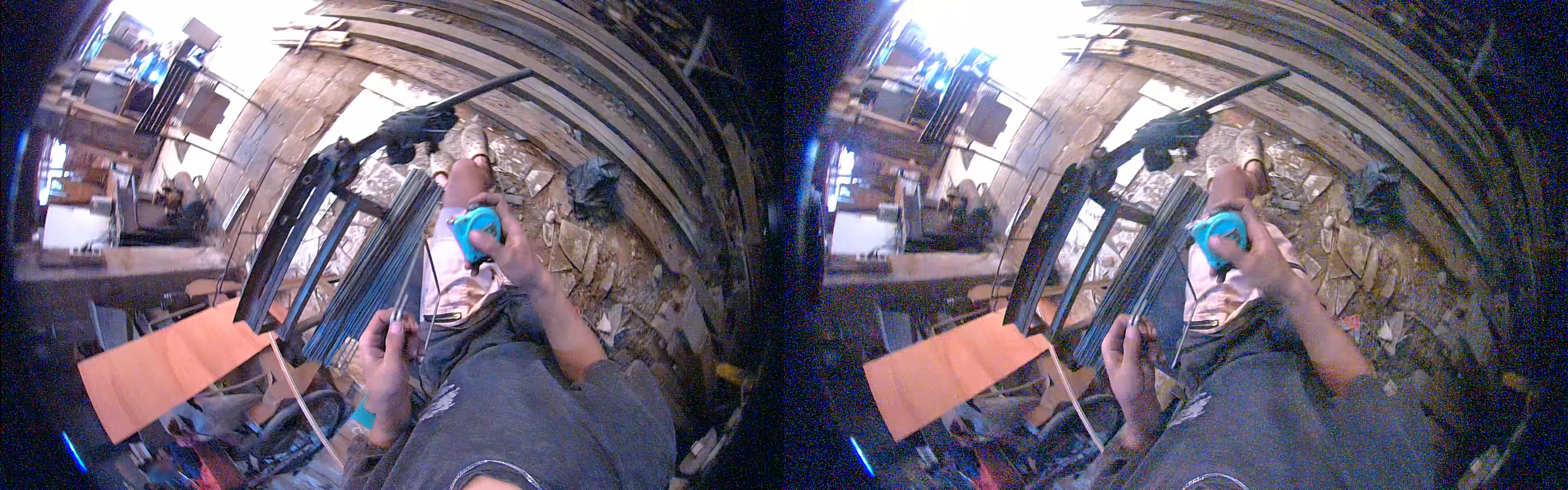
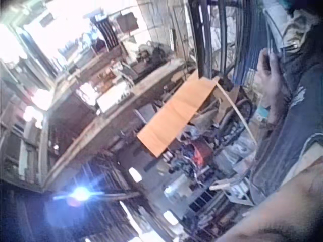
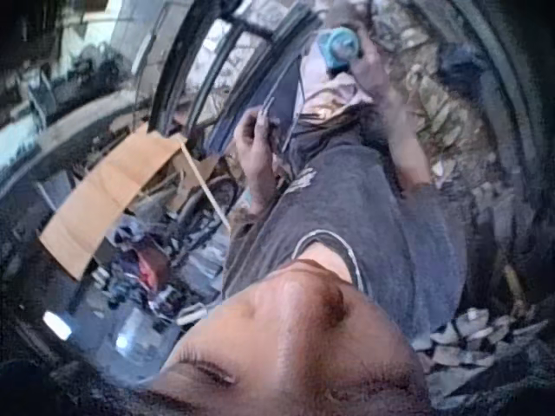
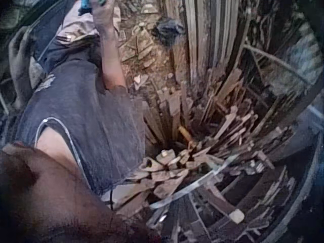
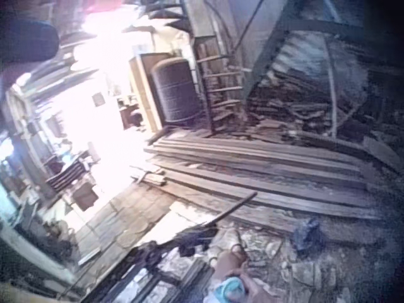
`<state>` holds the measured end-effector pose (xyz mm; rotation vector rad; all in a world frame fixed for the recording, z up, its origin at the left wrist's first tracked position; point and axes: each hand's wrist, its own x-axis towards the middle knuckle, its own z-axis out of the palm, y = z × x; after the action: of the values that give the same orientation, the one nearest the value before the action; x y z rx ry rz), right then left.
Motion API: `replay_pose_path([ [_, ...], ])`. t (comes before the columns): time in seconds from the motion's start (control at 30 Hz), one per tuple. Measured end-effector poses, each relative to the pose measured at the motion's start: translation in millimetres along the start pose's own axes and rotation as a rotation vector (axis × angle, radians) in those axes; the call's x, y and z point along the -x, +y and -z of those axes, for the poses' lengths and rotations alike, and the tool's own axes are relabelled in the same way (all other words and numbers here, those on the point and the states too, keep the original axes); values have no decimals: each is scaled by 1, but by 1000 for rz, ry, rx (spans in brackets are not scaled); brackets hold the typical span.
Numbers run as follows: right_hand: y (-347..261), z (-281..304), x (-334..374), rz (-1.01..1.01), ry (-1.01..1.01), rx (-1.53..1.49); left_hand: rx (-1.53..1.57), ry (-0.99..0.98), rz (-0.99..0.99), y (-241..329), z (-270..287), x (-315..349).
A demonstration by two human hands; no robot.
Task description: The person measures a metal rod using a tape measure and inserts it into a rectangular metal frame.
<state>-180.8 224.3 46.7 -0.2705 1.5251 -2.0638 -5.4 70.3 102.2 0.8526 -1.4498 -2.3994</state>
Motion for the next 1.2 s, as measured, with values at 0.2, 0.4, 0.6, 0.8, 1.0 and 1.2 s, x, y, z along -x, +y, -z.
replay_pose_path([
  [0.2, 0, 0, 38, 443, -54, 640, -105, -78, -130, -4, -47, -40],
  [0.4, -13, -2, 38, 561, -141, 684, -196, -189, -191, -2, -47, -51],
  [0.6, -18, 3, 40, 719, -198, 1009, -392, -281, -50, 1, -45, -54],
  [0.8, -8, 31, 48, 699, -353, 1155, -324, -300, -57, 12, -44, -40],
  [1.0, 60, 129, 77, 304, -186, 1334, -60, -187, -286, 54, -26, -37],
  [1.2, 68, 214, 145, 128, -372, 1742, -318, 59, -350, 99, 39, -69],
])
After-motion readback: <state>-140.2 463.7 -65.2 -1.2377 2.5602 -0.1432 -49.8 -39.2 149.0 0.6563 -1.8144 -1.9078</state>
